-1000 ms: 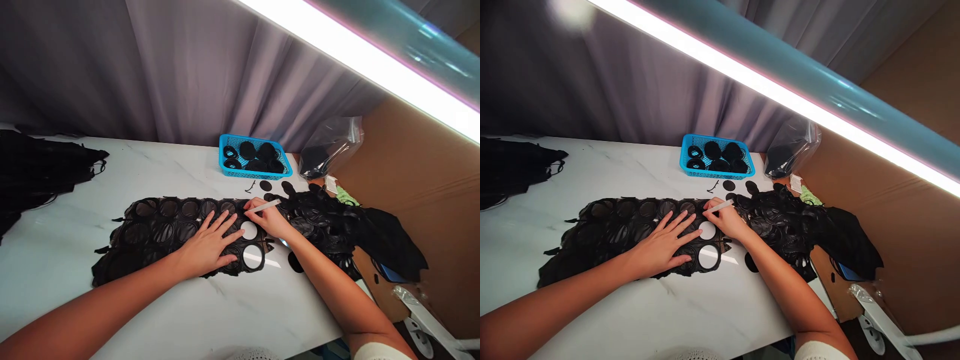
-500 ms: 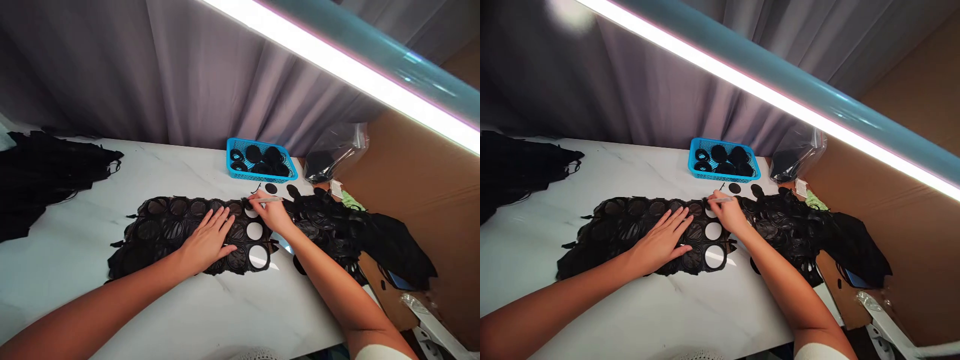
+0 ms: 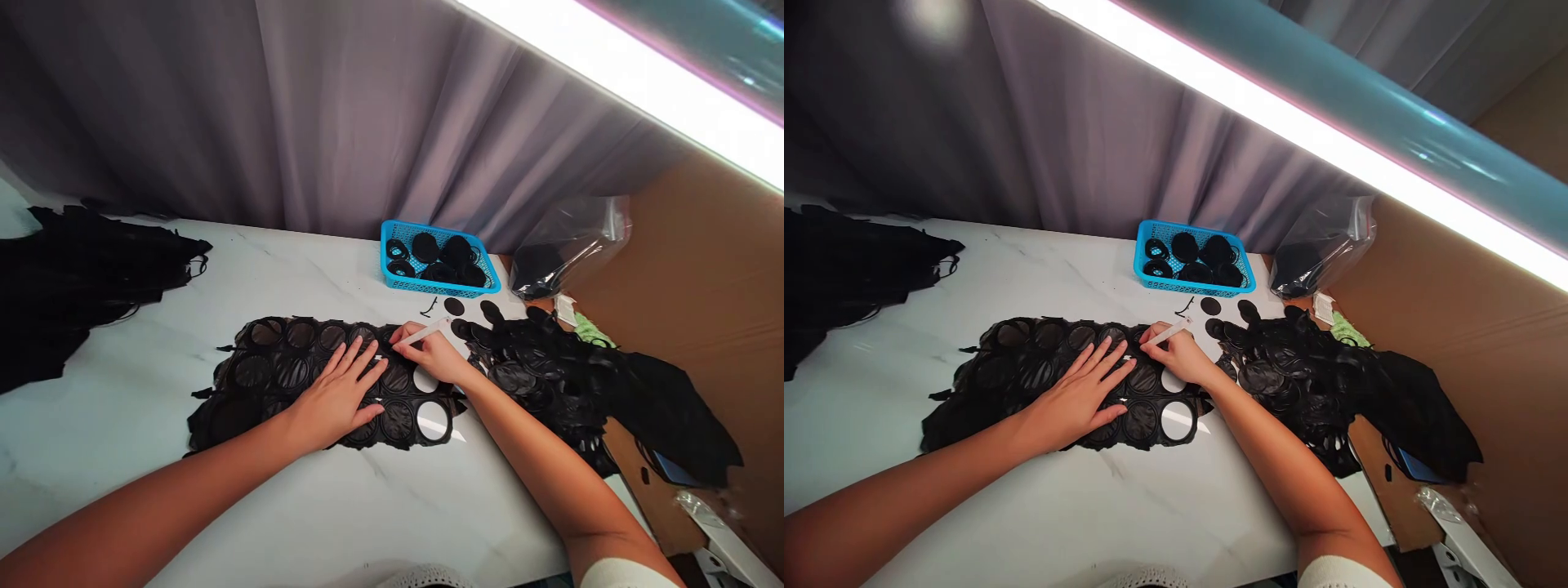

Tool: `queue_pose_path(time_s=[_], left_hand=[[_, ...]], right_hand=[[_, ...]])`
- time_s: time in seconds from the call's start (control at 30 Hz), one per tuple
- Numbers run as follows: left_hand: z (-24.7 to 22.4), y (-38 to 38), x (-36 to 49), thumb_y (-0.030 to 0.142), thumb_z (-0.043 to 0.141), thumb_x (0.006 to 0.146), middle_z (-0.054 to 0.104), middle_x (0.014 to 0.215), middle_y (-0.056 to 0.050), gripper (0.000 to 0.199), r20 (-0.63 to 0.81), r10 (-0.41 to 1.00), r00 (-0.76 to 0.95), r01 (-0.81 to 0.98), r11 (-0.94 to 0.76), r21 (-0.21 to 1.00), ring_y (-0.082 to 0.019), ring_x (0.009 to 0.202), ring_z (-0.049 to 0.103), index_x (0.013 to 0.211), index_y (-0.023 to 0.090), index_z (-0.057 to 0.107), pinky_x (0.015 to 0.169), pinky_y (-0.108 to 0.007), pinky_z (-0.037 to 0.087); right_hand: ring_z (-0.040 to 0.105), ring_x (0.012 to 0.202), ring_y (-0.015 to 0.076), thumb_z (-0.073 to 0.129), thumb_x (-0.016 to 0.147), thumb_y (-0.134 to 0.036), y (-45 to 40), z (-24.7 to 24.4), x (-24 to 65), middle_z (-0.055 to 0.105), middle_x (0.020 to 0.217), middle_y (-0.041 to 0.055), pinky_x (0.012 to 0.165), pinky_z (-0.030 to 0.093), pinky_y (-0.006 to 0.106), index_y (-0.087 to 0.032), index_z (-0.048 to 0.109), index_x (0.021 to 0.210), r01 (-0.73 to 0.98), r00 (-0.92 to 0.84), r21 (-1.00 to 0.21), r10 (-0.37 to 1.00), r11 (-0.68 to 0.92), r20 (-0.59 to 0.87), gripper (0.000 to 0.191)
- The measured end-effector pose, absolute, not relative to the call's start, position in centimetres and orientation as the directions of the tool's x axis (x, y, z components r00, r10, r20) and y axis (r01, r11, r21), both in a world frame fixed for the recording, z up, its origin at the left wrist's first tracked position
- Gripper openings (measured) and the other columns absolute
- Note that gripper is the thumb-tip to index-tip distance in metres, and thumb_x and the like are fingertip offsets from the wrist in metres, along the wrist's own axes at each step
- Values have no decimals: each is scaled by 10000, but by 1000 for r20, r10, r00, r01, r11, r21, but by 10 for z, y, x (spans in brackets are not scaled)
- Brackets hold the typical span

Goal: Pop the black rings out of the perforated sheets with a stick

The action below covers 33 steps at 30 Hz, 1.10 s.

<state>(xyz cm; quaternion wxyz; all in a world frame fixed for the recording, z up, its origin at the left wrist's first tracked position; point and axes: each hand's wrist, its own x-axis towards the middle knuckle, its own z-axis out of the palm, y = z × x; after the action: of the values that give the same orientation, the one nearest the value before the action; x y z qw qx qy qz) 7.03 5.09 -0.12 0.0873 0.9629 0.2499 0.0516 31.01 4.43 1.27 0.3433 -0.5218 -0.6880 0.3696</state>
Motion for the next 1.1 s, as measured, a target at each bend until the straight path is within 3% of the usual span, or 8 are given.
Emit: queue_pose_path(time_s=[0.27, 0.43, 0.5, 0.6, 0.67, 0.73, 0.87, 1.1], left_hand=[[-2, 50, 70, 506, 528, 958, 200, 1619, -126, 650, 69, 492, 868, 469, -858, 210, -345, 1497, 104, 1504, 194, 362, 1189, -503, 179], [-2, 50, 69, 532, 530, 944, 200, 1619, -124, 681, 79, 488, 869, 464, -861, 208, -340, 1500, 94, 1503, 183, 360, 1195, -503, 159], [-3, 50, 69, 539, 542, 934, 214, 1616, -123, 686, 78, 490, 868, 466, -859, 211, -344, 1498, 105, 1497, 184, 373, 1194, -506, 163], [-3, 51, 70, 542, 547, 933, 232, 1612, -116, 680, 79, 494, 866, 468, -857, 217, -349, 1495, 122, 1494, 196, 380, 1190, -509, 180], [-3, 51, 70, 553, 534, 939, 233, 1611, -116, 678, 99, 490, 866, 463, -860, 215, -350, 1494, 129, 1491, 193, 381, 1186, -508, 197], [-1, 51, 69, 556, 526, 945, 235, 1609, -126, 670, 124, 487, 865, 458, -865, 205, -353, 1492, 134, 1482, 178, 392, 1184, -508, 207], [2, 45, 62, 510, 545, 955, 313, 1579, -130, 597, 120, 389, 914, 358, -908, 217, -322, 1477, 223, 1460, 213, 427, 1190, -498, 211], [-1, 35, 45, 490, 563, 952, 177, 1629, -60, 613, 118, 305, 945, 259, -918, 301, -308, 1494, 152, 1505, 325, 354, 1206, -498, 166]], right_hand=[[586, 858, 180, 571, 914, -257, 43, 13, 309, 647, 939, 48, 787, 454, 325, -206, 503, 738, 519, -238, -825, 965, 222, 110, 195], [561, 901, 218, 452, 966, -197, 34, 10, 297, 636, 944, 87, 808, 449, 346, -214, 529, 836, 738, -377, -514, 899, 437, 222, 152], [553, 851, 228, 417, 958, -167, 37, 9, 308, 631, 884, 92, 766, 442, 340, -214, 529, 845, 846, -307, -376, 921, 379, 238, 166], [545, 736, 230, 391, 937, -164, 45, 14, 345, 612, 781, 86, 683, 425, 329, -212, 510, 810, 949, 62, -312, 932, 56, 356, 180], [569, 743, 236, 409, 939, -204, 45, 22, 365, 645, 822, 98, 697, 430, 339, -210, 517, 822, 934, 206, -354, 882, -49, 423, 159], [600, 766, 229, 450, 944, -256, 37, 30, 368, 680, 885, 95, 715, 446, 335, -211, 533, 836, 886, 219, -464, 889, -8, 402, 144], [637, 823, 193, 491, 955, -270, 3, 34, 327, 707, 960, 57, 728, 472, 297, -220, 569, 867, 703, -15, -696, 981, 148, 194, 128], [616, 892, 189, 518, 956, -261, -19, 21, 287, 666, 978, 58, 780, 475, 331, -213, 542, 758, 518, -226, -833, 970, 193, 85, 206]])
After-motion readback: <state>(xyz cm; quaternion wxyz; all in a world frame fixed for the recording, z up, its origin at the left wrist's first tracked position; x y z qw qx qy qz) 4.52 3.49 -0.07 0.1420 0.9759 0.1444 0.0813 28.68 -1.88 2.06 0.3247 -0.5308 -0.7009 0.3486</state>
